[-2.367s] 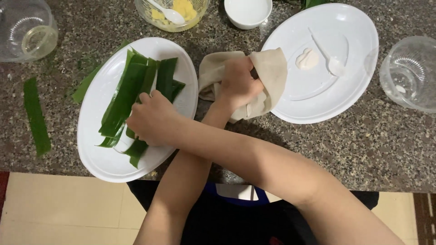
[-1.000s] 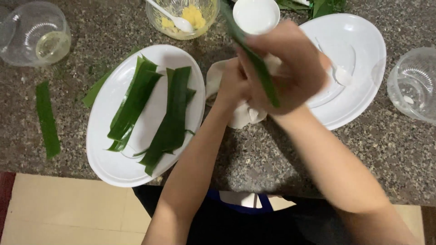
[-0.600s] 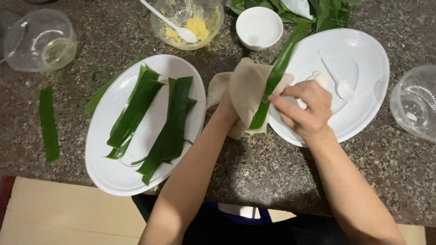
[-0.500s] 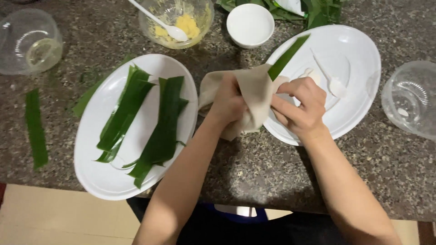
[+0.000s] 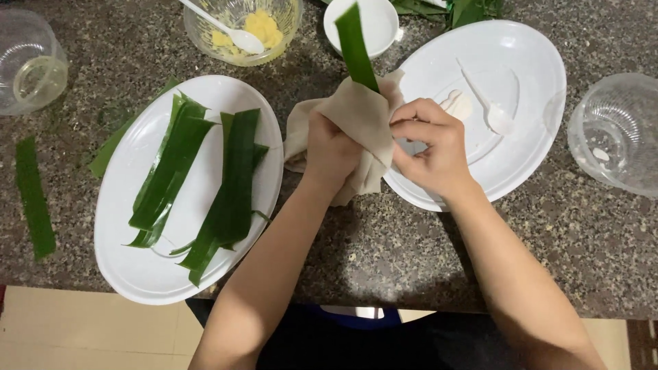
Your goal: The person cleans long green leaves with a cloth and then tears them into thin strips by hand.
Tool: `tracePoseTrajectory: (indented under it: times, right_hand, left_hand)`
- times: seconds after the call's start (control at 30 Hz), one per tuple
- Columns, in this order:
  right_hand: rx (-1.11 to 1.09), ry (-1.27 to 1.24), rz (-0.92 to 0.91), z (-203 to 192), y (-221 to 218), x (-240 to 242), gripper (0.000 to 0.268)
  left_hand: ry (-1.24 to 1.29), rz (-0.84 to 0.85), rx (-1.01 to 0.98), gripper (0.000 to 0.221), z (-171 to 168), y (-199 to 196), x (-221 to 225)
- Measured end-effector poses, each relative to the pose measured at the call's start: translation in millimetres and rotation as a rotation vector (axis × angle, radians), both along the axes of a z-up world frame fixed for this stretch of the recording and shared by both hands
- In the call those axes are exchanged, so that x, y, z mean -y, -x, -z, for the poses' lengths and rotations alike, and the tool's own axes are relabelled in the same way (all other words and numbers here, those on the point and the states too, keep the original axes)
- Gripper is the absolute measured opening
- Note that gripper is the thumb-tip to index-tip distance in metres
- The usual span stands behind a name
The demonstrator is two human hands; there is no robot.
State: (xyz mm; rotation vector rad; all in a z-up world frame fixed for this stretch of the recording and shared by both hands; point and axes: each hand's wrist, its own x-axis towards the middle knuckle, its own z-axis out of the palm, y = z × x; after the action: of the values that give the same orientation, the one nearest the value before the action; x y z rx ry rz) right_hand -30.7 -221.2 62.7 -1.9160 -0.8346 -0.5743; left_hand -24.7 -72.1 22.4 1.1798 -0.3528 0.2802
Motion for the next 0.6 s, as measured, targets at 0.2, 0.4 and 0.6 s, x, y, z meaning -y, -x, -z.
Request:
tracePoseTrajectory:
  times: [0.2,0.4,0.6]
  right_hand:
    - [-0.034,0.049,-0.082,-3.3,-3.4,10.4,0.014]
    - [-0.095,0.115,-0.135,-13.3,-2.4,14.7,0.015]
    - [-0.215,0.14,-0.151,-21.2,-1.4,22.2,0.012]
  left_hand:
    - [0.082,-0.044,-0.056,0.02,79.8,-12.2,2.9]
    - [0.026,-0.303,0.079,0.013,6.6,-17.0,-32.9]
    - [-0.135,-0.212,-0.051,0.018,-17.8,-16.9,-52.0]
